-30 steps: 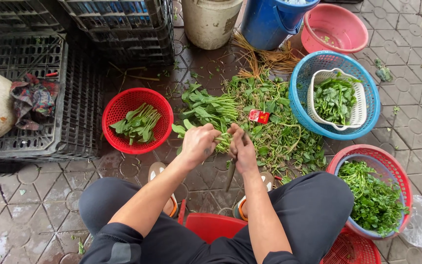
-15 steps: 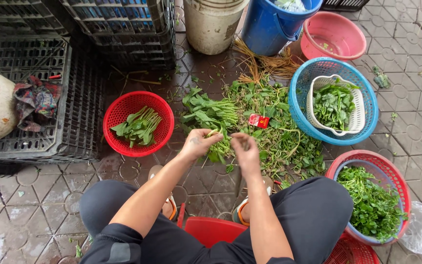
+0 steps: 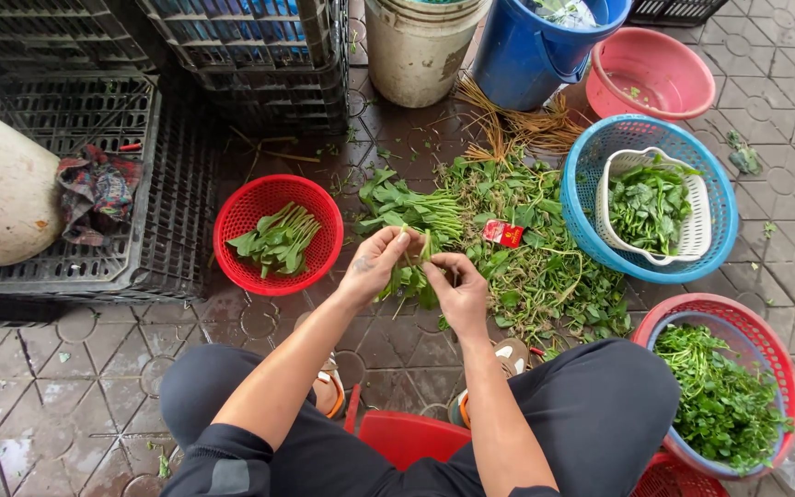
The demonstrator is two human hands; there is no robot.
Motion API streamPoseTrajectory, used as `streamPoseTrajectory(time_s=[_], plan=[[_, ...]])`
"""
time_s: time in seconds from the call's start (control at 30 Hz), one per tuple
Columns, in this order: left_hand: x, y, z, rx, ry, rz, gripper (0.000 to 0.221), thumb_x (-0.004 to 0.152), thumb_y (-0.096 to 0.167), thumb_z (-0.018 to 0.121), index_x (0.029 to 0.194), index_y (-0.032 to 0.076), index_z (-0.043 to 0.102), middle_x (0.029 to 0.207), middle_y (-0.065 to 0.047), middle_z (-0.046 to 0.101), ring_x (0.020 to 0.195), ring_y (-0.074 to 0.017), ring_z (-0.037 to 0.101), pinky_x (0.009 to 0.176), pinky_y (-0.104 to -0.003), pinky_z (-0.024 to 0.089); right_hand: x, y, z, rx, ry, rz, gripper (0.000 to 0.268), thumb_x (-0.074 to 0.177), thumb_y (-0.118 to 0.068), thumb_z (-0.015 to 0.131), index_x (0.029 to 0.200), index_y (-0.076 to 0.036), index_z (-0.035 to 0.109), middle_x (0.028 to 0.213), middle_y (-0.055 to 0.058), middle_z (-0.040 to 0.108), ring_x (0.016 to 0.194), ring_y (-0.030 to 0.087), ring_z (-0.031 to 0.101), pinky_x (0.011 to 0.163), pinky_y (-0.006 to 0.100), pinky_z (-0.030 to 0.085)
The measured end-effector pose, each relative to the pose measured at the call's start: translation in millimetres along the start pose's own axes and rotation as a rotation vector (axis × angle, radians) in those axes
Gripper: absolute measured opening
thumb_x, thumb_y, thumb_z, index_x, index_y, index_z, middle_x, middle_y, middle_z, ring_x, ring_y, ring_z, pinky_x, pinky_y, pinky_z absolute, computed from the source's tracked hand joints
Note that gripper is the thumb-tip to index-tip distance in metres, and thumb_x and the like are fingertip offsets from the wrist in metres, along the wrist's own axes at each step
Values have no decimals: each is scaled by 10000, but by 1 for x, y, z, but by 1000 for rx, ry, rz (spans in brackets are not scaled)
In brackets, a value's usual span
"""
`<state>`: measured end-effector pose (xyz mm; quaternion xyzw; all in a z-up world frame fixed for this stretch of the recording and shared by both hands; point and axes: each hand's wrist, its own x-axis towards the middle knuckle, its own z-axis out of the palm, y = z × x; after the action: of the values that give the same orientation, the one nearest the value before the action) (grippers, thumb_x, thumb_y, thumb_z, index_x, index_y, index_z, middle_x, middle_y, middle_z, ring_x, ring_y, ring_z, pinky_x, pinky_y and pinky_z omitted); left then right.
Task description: Trimming the stems of leafy greens with a knife and placing them in a basket
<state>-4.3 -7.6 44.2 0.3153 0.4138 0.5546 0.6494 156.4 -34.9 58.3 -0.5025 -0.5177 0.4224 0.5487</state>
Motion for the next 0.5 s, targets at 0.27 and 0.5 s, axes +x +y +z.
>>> streamPoseTrajectory(time_s=[0.27,0.5], plan=[[-2,-10,16,-154,-1,-6,267,1075,212,560,1176,-13,660,1126,-199,756,956,-217,770,814,-350,648,0,-34,20,-116,9,-96,119,845,-64,853,935,-116,795,757,14,740,601,34,569,547,211,487],[-3,-13,19,-121,-2,13,257,1068,217,582,1164,-1,677,1083,-179,766,935,-188,763,815,-310,636,2,-26,16,-203,0,-143,99,852,-89,852,921,-135,798,764,29,737,655,73,620,600,254,510]])
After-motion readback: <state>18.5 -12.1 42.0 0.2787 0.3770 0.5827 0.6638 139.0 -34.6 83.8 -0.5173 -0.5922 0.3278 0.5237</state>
